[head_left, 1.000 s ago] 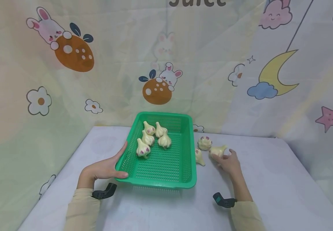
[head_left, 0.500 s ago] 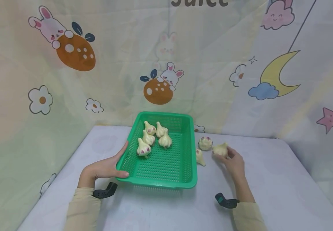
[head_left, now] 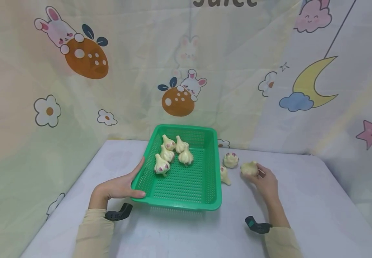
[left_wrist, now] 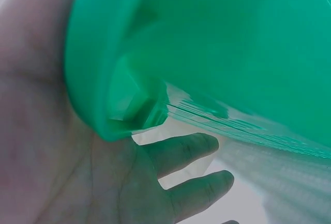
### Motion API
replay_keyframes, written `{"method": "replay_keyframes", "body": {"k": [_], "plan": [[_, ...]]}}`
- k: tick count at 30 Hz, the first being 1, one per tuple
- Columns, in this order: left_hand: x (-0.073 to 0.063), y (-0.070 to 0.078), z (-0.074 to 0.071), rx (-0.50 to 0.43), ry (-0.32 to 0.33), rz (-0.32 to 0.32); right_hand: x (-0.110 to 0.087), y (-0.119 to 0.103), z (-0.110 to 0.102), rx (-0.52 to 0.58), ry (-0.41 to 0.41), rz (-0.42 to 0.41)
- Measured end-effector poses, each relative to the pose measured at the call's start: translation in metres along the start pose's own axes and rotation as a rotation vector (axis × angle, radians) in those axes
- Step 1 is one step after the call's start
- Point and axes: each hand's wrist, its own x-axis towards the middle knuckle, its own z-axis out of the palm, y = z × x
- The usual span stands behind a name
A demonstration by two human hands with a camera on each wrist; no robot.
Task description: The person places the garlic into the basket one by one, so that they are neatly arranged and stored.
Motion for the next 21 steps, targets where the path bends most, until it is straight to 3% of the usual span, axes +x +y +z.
{"method": "replay_keyframes", "body": {"k": [9,21], "plan": [[0.000,0.001,0.001,-0.003,-0.003,-0.027,-0.002,-0.008,-0.002,0.002,0.030,0.001],[0.002,-0.002,0.000,-0.014,0.002,-0.012,-0.008,-0.025,-0.006,0.019,0.059,-0.030]]}}
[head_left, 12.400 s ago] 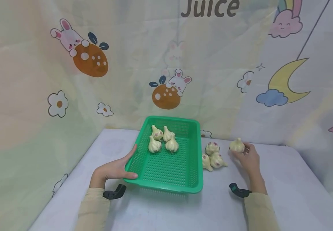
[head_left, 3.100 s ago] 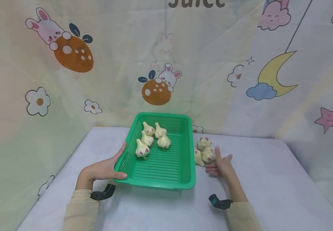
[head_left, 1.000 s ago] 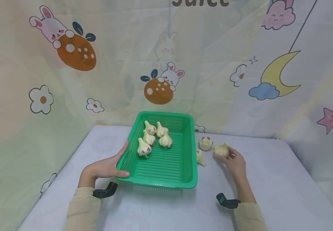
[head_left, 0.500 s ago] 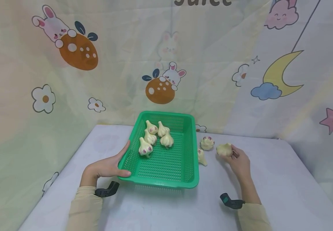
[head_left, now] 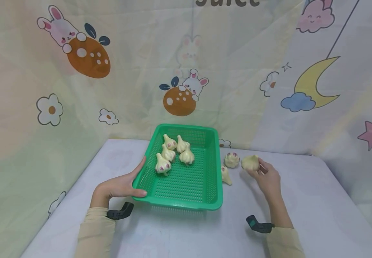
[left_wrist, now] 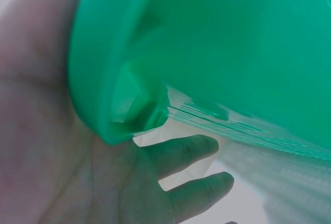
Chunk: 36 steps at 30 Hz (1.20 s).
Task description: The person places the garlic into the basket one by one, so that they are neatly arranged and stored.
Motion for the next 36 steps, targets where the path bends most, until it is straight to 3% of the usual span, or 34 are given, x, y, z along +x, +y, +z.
{"method": "replay_keyframes", "body": {"k": [10,22,36], "plan": [[0.001,-0.001,-0.001,0.002,-0.005,0.001,-0.004,-0.010,-0.001,0.027,-0.015,-0.065],[0.001,-0.001,-0.002,0.003,-0.004,0.002,-0.015,-0.029,0.002,0.035,-0.044,-0.045],[-0.001,0.003,0.001,-0.016,0.003,-0.012,-0.028,-0.049,0.012,0.023,-0.039,-0.241]]}}
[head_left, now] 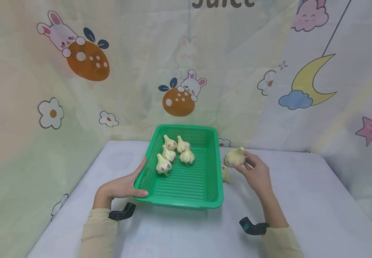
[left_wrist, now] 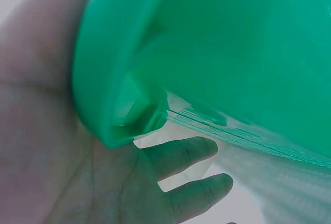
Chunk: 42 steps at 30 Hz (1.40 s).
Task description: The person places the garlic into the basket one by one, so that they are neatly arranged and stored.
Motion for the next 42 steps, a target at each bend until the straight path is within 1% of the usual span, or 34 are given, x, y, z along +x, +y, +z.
{"method": "replay_keyframes", "body": {"k": [4,8,14,17,24,29,36,42], "plan": [[0.000,-0.001,0.000,0.009,0.002,0.006,-0.003,-0.006,0.004,-0.005,-0.003,-0.044],[-0.001,-0.002,0.000,0.008,0.002,0.010,-0.004,-0.009,0.008,0.022,-0.020,-0.067],[-0.001,-0.001,0.000,0.003,-0.002,0.017,-0.006,-0.011,0.010,0.030,-0.035,-0.065],[0.000,-0.001,0.001,-0.004,-0.006,0.012,-0.006,-0.012,0.010,0.023,-0.034,-0.066],[0.002,-0.003,0.001,-0.026,-0.003,0.005,-0.007,-0.015,0.011,0.045,-0.043,-0.078],[0.001,-0.001,0.001,-0.033,-0.003,0.009,-0.008,-0.016,0.013,0.032,-0.060,-0.070],[0.002,0.000,0.002,-0.020,0.000,-0.001,-0.010,-0.017,0.015,0.023,-0.062,-0.092],[0.001,-0.001,0.001,-0.008,0.002,-0.009,-0.012,-0.023,0.020,0.053,-0.072,-0.107]]}}
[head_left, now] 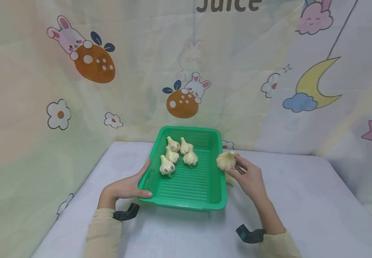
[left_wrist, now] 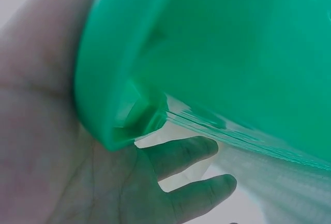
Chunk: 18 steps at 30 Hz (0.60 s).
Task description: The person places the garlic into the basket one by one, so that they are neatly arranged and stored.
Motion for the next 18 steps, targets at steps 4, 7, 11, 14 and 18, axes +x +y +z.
{"method": "replay_keyframes", "body": {"k": [4,7,11,14,18], "plan": [[0.000,-0.002,0.000,0.015,0.003,0.004,-0.001,-0.005,0.008,0.023,-0.012,-0.027],[-0.001,-0.003,-0.001,0.013,0.010,0.005,0.000,-0.008,0.016,0.030,-0.023,-0.044],[-0.002,-0.002,-0.001,0.002,0.009,0.007,0.000,-0.010,0.023,0.044,-0.038,-0.056],[-0.001,-0.001,0.000,-0.004,0.003,0.013,0.000,-0.010,0.026,0.034,-0.045,-0.072],[0.000,0.000,0.001,-0.006,-0.002,0.010,0.002,-0.010,0.030,-0.010,-0.054,-0.106]]}}
